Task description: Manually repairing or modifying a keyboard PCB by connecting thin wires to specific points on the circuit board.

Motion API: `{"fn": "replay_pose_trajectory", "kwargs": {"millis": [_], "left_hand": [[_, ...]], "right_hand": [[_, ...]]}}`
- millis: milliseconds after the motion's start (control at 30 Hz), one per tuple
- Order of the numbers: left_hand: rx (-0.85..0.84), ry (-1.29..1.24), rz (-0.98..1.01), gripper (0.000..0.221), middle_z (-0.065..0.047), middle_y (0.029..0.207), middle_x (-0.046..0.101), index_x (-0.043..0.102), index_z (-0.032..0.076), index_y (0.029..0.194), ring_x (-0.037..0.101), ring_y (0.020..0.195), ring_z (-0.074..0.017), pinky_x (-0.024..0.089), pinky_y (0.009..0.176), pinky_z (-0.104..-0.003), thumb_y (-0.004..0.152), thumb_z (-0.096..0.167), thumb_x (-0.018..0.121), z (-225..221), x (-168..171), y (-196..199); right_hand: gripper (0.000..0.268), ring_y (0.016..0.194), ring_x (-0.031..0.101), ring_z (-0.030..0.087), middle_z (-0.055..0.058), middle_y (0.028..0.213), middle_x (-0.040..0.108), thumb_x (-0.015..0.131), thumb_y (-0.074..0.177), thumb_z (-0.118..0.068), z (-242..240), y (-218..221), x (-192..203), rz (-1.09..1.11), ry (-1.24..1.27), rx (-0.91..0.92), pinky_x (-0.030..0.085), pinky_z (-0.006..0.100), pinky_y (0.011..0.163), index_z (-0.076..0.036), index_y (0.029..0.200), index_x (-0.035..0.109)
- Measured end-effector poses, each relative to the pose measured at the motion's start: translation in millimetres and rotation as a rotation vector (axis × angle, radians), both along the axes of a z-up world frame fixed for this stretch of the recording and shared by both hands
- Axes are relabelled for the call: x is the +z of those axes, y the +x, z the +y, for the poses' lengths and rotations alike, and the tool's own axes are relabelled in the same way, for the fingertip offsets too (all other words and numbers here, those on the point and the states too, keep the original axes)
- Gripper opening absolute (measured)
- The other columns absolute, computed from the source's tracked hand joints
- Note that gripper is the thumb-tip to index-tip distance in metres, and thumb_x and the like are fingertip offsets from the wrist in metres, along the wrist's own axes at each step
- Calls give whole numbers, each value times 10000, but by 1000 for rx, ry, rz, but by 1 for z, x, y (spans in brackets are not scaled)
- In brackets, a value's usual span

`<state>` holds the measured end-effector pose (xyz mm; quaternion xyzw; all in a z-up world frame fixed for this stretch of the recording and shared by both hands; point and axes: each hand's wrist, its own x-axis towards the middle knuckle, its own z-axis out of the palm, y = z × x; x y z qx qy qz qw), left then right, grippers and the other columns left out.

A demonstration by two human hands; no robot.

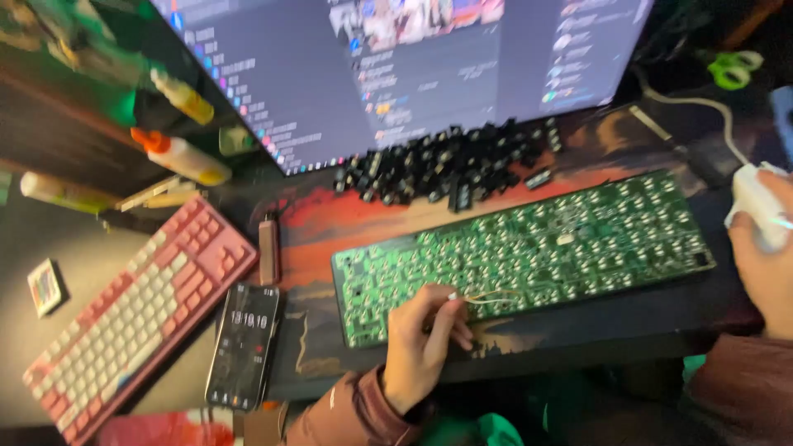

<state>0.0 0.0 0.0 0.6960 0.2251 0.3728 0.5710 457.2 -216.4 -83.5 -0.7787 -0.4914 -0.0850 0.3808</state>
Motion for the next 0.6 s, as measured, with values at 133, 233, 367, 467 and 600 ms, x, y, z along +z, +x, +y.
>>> {"fn": "replay_pose_trajectory", "kwargs": {"millis": [133, 233, 367, 467, 600], "left_hand": [[-20, -36, 35, 129, -139, 867, 743, 691, 14, 1163, 843, 616, -242, 745, 527, -317, 1242, 60, 600, 2, -3, -3], [-8, -100, 21, 139, -163, 860, 753, 690, 7, 1135, 840, 601, -266, 739, 495, -326, 1234, 65, 611, 2, -6, -3], [-13, -76, 21, 146, -141, 854, 745, 675, 16, 1154, 839, 600, -255, 730, 480, -320, 1243, 109, 605, 2, -6, -4], [-7, -63, 30, 164, -132, 848, 748, 677, 24, 1146, 835, 587, -244, 717, 470, -313, 1246, 134, 607, 1, -4, -4], [3, -63, 32, 206, -124, 833, 760, 680, 28, 1145, 833, 571, -238, 694, 467, -313, 1250, 190, 607, 1, -2, -3]], "right_hand": [[561, 1584, 617, 649, 457, 1783, 502, 676, 1218, 304, -1, -8, 4, 7, 94, -64, 523, 673, 1378, 254, 1777, 651], [531, 1525, 676, 575, 363, 1694, 617, 763, 1201, 221, -1, -15, 17, -117, 30, -187, 564, 629, 1323, 180, 1728, 820], [499, 1497, 687, 574, 354, 1707, 648, 818, 1212, 157, -4, -16, 21, -219, -56, -254, 580, 665, 1268, 149, 1708, 874], [478, 1485, 698, 559, 345, 1723, 657, 832, 1223, 155, -4, -17, 21, -254, -75, -270, 607, 654, 1218, 151, 1699, 877], [488, 1480, 704, 556, 343, 1680, 671, 851, 1195, 162, -3, -17, 22, -246, -55, -252, 606, 654, 1235, 142, 1680, 899]]}}
